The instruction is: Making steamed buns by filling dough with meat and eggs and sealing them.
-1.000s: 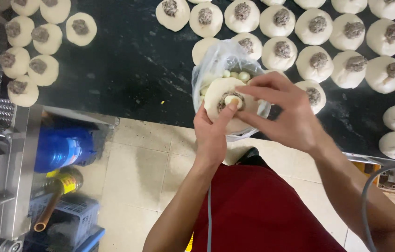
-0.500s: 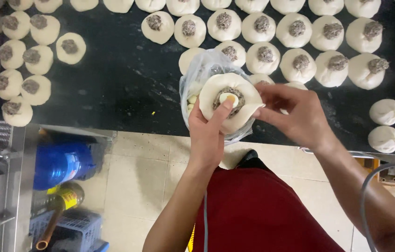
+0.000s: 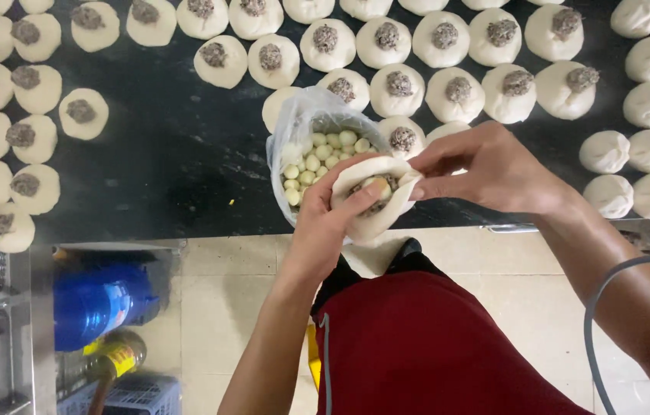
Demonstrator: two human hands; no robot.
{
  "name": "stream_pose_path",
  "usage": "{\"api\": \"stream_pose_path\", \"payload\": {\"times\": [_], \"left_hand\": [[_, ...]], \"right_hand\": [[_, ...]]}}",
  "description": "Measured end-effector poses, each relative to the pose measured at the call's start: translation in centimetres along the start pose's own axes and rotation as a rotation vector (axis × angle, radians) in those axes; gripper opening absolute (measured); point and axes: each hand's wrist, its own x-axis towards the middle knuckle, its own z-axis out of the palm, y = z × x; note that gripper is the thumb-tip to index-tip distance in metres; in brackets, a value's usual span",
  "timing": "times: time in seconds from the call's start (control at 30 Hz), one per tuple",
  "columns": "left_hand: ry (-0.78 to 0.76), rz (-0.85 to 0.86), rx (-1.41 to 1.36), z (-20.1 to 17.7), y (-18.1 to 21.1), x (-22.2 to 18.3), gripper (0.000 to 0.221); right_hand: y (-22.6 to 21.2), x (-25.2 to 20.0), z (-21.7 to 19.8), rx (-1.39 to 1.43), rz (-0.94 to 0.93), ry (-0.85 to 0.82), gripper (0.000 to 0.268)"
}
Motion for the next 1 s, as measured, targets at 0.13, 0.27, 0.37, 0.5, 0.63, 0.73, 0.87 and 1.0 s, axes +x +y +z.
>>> {"api": "stream_pose_path", "payload": {"times": [0.13,0.27,0.37,0.5,0.63,0.73,0.87,1.0], "left_hand": [[0.023,-0.045,0.125,0.3,0.2,0.7,0.044],[-0.059,-0.038,0.336,0.3,0.3,1.2,0.041],[-0.151,-0.089,0.329,0.4,0.7,1.5,0.041],[-0.045,-0.184,0.216,0.2,0.4,1.8,0.045],[0.070,-0.156,0.211,0.0,-0.4,2.3,0.039],[-0.016,-0.006,0.424,-0.2,-0.7,2.3,0.036],[-0.157,0.042,0.647,0.6,0.8,2.1,0.043],[0.039,-0.164,0.391,2.1,3.1,1.9,0.052]], "right_hand": [[-0.1,-0.9,0.1,-0.100,-0.298,0.098,0.022],[-0.1,-0.8,-0.2,-0.222,-0.548,0.146,0.020],[-0.4,-0.8,-0.2,-0.166,-0.370,0.087,0.033],[1.1,-0.9,0.3,-0.085,-0.313,0.095,0.023],[1.2,-0.9,0.5,-0.191,-0.378,0.162,0.018],[0.2,-0.8,0.3,-0.120,-0.481,0.130,0.020],[0.5,-0.7,0.1,-0.038,-0.287,0.018,0.037],[1.5,-0.9,0.8,-0.042,-0.110,0.092,0.023]]}}
